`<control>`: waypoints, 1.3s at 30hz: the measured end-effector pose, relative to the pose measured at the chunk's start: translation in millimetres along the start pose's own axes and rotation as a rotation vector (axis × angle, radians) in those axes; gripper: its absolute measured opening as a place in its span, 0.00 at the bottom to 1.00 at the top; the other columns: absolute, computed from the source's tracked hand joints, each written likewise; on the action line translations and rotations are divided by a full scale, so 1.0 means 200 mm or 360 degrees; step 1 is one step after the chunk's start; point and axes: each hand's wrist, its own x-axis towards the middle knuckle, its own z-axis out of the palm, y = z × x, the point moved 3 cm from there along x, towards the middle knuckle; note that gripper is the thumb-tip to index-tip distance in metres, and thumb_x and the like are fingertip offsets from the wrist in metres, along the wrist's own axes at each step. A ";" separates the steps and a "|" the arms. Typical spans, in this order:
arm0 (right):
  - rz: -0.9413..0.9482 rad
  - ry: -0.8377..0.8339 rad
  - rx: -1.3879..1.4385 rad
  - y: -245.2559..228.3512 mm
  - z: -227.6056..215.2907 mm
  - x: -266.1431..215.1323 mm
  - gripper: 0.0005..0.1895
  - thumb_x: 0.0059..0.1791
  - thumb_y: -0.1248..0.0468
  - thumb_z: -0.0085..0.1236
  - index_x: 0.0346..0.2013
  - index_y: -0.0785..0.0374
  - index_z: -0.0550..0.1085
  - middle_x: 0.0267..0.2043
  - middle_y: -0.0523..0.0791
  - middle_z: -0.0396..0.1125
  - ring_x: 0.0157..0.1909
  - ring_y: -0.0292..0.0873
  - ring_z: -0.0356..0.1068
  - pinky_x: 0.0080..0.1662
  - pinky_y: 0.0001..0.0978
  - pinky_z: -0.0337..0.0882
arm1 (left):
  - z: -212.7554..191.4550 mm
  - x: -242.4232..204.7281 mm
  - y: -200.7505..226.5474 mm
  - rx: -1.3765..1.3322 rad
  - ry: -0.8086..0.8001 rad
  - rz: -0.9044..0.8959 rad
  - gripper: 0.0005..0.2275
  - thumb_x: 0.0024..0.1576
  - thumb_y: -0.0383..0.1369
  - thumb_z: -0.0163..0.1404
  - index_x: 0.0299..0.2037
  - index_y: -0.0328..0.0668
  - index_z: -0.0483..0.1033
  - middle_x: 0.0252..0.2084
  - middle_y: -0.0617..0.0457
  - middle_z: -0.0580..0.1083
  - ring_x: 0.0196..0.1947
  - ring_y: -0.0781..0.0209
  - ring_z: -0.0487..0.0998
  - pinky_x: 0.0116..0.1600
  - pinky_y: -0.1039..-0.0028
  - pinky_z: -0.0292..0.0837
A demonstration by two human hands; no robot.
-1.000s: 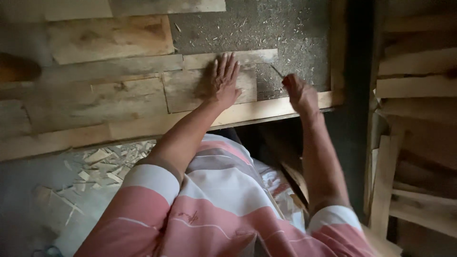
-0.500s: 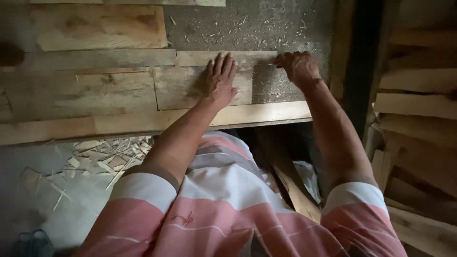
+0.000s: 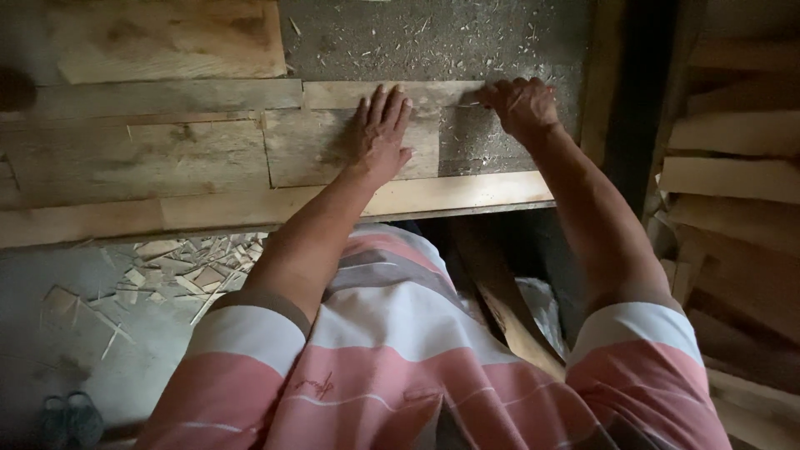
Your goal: Fitting and cutting small wood planks into a frame on the floor using a utility knife.
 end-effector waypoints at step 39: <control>0.0093 -0.0313 0.0028 0.01 -0.29 -0.15 0.38 0.55 0.75 0.41 0.68 0.23 0.64 0.74 0.33 0.58 0.59 0.51 0.72 0.46 0.46 0.80 | -0.01 0.02 -0.03 0.0037 -0.0144 -0.0007 0.43 0.55 0.49 0.58 0.76 0.41 0.49 0.80 0.44 0.42 0.78 0.40 0.39 0.77 0.47 0.35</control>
